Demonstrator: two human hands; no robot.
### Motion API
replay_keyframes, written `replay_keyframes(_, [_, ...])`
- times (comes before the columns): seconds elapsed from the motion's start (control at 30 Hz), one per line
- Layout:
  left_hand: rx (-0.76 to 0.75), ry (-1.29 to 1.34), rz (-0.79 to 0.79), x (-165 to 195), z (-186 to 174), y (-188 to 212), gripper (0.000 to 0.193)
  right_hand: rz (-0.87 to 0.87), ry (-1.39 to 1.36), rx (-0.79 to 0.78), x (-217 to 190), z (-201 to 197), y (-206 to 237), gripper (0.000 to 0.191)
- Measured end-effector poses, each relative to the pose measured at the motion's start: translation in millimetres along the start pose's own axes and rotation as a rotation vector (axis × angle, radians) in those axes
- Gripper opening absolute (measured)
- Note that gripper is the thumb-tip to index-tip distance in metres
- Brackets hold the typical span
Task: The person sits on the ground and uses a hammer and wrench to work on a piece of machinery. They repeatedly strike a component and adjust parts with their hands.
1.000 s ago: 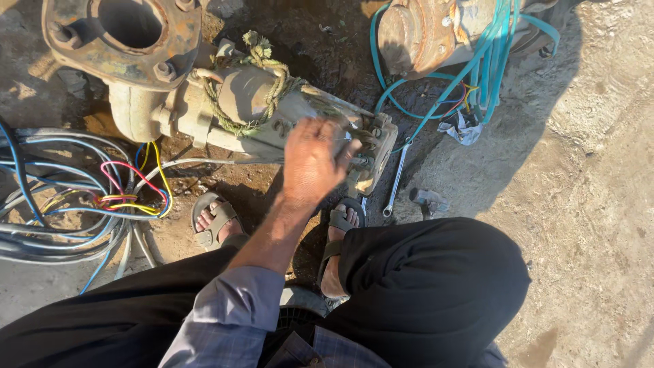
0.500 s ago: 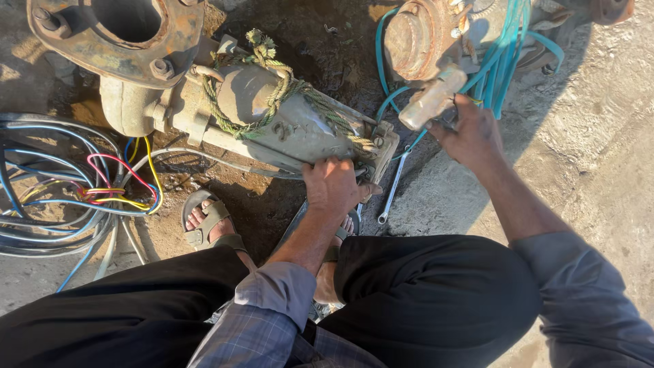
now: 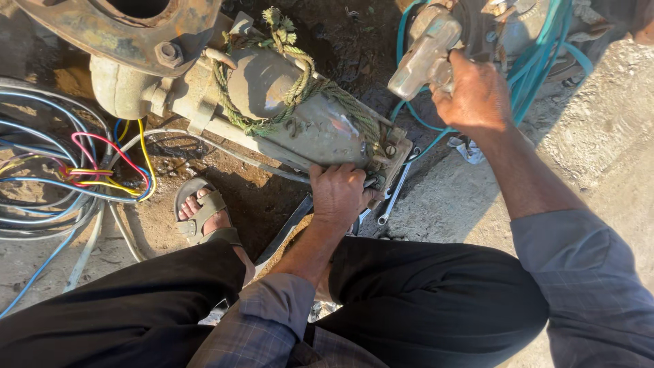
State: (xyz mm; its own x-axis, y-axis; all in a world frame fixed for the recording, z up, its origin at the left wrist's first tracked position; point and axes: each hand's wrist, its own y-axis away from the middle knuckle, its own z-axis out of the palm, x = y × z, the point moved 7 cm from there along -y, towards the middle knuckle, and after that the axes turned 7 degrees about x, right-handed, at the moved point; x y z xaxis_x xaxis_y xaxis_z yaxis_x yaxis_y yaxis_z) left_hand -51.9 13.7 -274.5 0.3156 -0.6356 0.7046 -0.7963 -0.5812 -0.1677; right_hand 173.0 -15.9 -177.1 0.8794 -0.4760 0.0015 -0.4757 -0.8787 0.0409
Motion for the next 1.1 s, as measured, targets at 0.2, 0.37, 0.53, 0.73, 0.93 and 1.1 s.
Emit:
replay_keyframes(0.2, [0.011, -0.004, 0.021, 0.5, 6.1, 4.4, 0.045, -0.015, 0.342, -0.591, -13.8, 48.2, 26.3, 0.035])
replay_keyframes(0.37, [-0.023, -0.046, 0.037, -4.5, 13.8, 9.6, 0.042, 0.022, 0.003, 0.026, 3.4, -5.4, -2.1, 0.037])
replay_keyframes(0.53, [-0.08, -0.066, 0.078, 1.1, 18.8, 9.3, 0.045, 0.003, 0.171, -0.384, -26.7, 39.3, 4.2, 0.038])
replay_keyframes(0.73, [-0.048, 0.017, 0.018, -5.1, 10.1, 2.2, 0.046, -0.125, 0.102, -0.219, -39.5, 10.5, -9.9, 0.033])
replay_keyframes(0.93, [0.136, 0.104, 0.121, -4.4, -9.1, -5.7, 0.056, 0.086, -0.022, 0.188, -38.8, -53.2, -12.6, 0.039])
replay_keyframes(1.1, [-0.238, 0.27, -0.062, -21.8, 0.0, -12.2, 0.055, -0.132, -0.223, 0.312, -101.3, -64.5, -25.4, 0.04])
